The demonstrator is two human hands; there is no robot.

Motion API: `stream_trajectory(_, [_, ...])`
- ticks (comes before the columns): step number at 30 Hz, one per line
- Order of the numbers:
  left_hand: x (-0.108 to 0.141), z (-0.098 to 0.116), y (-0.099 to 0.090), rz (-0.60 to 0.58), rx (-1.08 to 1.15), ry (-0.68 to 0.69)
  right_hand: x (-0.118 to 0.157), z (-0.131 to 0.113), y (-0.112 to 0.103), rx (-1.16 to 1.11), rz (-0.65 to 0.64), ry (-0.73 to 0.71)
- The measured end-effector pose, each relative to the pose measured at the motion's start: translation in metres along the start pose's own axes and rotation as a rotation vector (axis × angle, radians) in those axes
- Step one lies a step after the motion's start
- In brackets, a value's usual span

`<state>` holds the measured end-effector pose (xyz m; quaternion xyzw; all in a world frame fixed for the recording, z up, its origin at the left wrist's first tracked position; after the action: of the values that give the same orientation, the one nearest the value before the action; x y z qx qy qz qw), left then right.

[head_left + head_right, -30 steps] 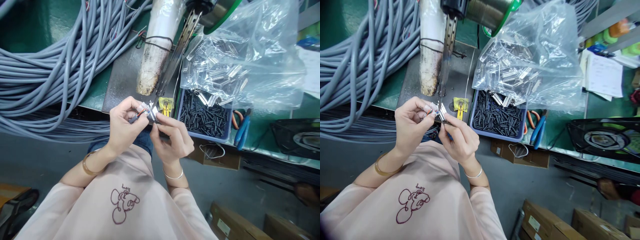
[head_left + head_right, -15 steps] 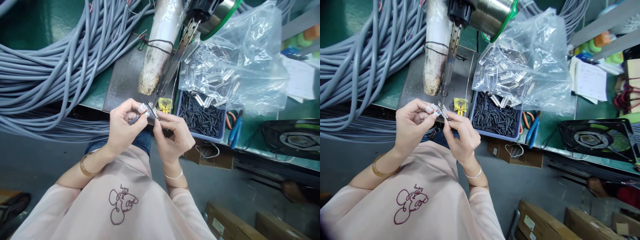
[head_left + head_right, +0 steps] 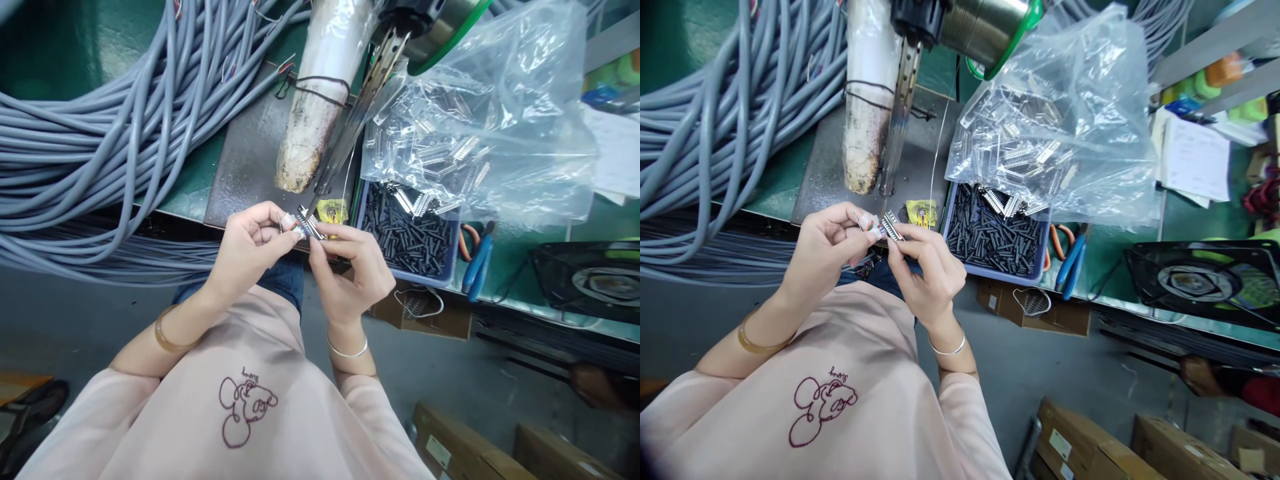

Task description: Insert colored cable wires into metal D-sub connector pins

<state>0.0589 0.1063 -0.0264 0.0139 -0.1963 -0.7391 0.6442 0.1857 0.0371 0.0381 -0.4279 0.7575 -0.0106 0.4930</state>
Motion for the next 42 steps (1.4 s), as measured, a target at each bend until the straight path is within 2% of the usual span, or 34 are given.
stream_trajectory(5, [0.008,-0.016,0.002,-0.079,0.008,-0.175,0.003,-0.004,0.006,-0.072,-0.124,0.027])
stream_trajectory(6, [0.01,-0.017,0.002,-0.088,0.01,-0.186,0.004,-0.003,0.006,-0.105,-0.121,0.051])
stream_trajectory(8, [0.011,-0.016,0.002,-0.087,0.025,-0.184,0.005,0.004,-0.001,-0.166,-0.025,0.108])
stream_trajectory(10, [0.01,-0.013,-0.001,-0.058,0.045,-0.159,0.007,0.011,-0.016,-0.185,0.143,0.156])
stream_trajectory(12, [0.01,-0.011,-0.005,-0.027,0.066,-0.133,0.01,0.015,-0.025,-0.146,0.227,0.162])
stream_trajectory(18, [0.009,-0.004,-0.007,-0.01,0.044,-0.025,0.015,-0.006,-0.008,0.026,0.007,-0.027])
stream_trajectory(23, [0.006,0.011,-0.006,0.095,-0.031,0.177,0.01,-0.011,0.0,0.054,0.031,-0.059])
stream_trajectory(26, [0.005,0.016,-0.006,0.158,-0.086,0.248,0.004,-0.009,0.003,0.032,0.039,-0.053])
stream_trajectory(32, [0.007,0.017,-0.007,0.196,-0.145,0.279,0.001,-0.004,0.004,0.015,0.044,-0.025])
stream_trajectory(38, [0.008,0.027,-0.005,0.193,-0.143,0.336,-0.002,-0.007,0.003,0.02,0.054,-0.029])
stream_trajectory(42, [0.007,0.025,-0.006,0.177,-0.152,0.312,0.001,-0.009,0.003,0.031,0.043,-0.059])
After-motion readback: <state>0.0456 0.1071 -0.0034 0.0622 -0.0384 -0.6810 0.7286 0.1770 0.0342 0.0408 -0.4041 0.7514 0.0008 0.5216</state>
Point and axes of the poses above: each hand's wrist, its own x-axis away from the middle knuckle, its own y-axis out of the palm, z = x × y, the point moved 9 cm from there along -x, towards the middle knuckle, and after that the axes turned 5 degrees about z, right-handed, at the moved point
